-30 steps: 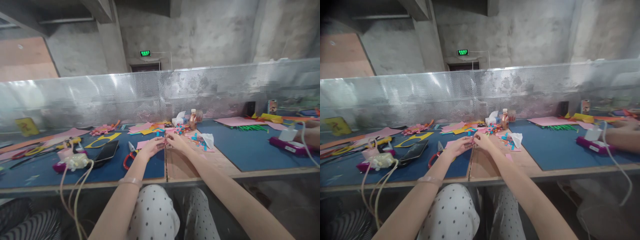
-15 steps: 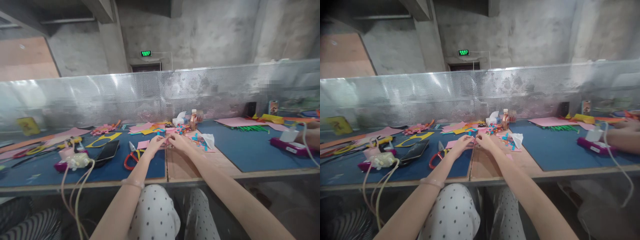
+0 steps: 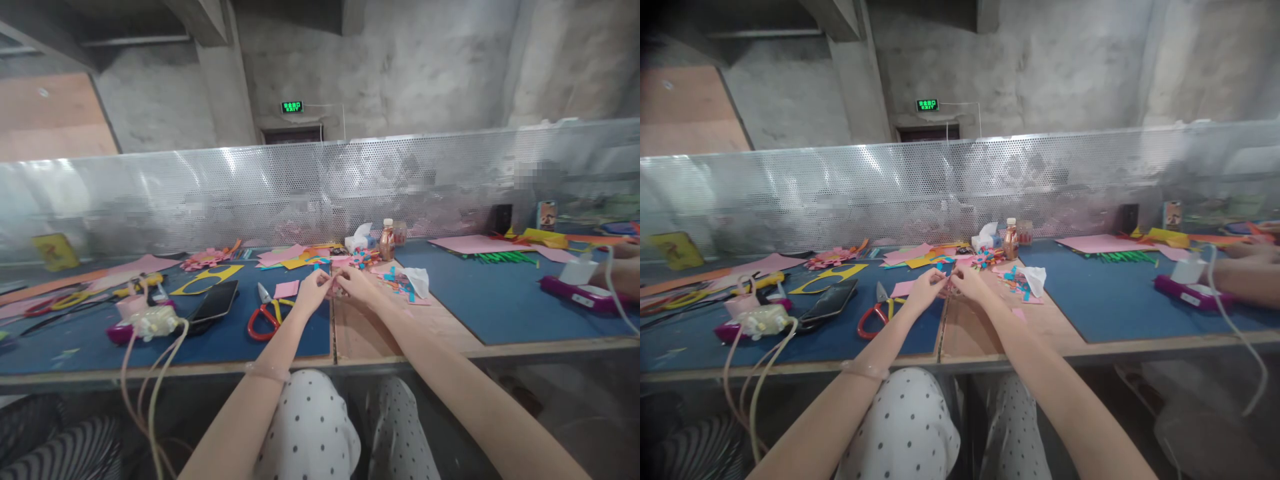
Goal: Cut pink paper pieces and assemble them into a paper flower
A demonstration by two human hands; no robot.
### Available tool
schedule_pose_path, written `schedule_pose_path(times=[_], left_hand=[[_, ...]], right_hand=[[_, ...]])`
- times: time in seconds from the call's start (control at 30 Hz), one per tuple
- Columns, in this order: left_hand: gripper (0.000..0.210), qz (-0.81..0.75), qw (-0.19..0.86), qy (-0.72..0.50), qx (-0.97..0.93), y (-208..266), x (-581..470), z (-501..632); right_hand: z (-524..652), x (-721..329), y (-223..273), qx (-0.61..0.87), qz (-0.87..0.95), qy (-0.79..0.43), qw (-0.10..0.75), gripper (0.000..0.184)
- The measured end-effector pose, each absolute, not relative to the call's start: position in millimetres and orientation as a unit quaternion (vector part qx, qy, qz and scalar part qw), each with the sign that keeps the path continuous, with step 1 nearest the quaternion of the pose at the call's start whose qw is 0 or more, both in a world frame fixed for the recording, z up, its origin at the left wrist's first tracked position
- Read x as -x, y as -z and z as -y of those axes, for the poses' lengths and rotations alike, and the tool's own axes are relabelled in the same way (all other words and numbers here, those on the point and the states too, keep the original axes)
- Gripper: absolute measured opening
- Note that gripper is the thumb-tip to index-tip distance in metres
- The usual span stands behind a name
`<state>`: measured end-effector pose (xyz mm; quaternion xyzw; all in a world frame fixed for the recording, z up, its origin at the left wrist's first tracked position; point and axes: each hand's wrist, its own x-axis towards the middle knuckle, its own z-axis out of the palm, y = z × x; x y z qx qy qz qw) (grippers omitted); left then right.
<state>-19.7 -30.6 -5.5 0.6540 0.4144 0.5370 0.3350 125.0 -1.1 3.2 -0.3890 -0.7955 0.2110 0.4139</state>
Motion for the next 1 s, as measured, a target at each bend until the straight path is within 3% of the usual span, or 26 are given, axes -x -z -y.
schedule_pose_path(times=[0.33,0.77,1.0], left_hand=[[0.008,-0.403,0.286,-0.557,-0.667,7.2,19.8,30.3],[0.011,-0.421,0.265,-0.552,-0.669,6.9,21.4,28.6],[0.017,-0.401,0.332,-0.567,-0.639,4.6,21.9,29.1]], right_hand=[[3.4,-123.8,-5.0,0.375,0.766,-0.297,0.429,0.014],[9.0,-124.9,-8.6,0.362,0.752,-0.336,0.436,0.011],[12.2,-124.1,-12.0,0.348,0.754,-0.339,0.442,0.011]])
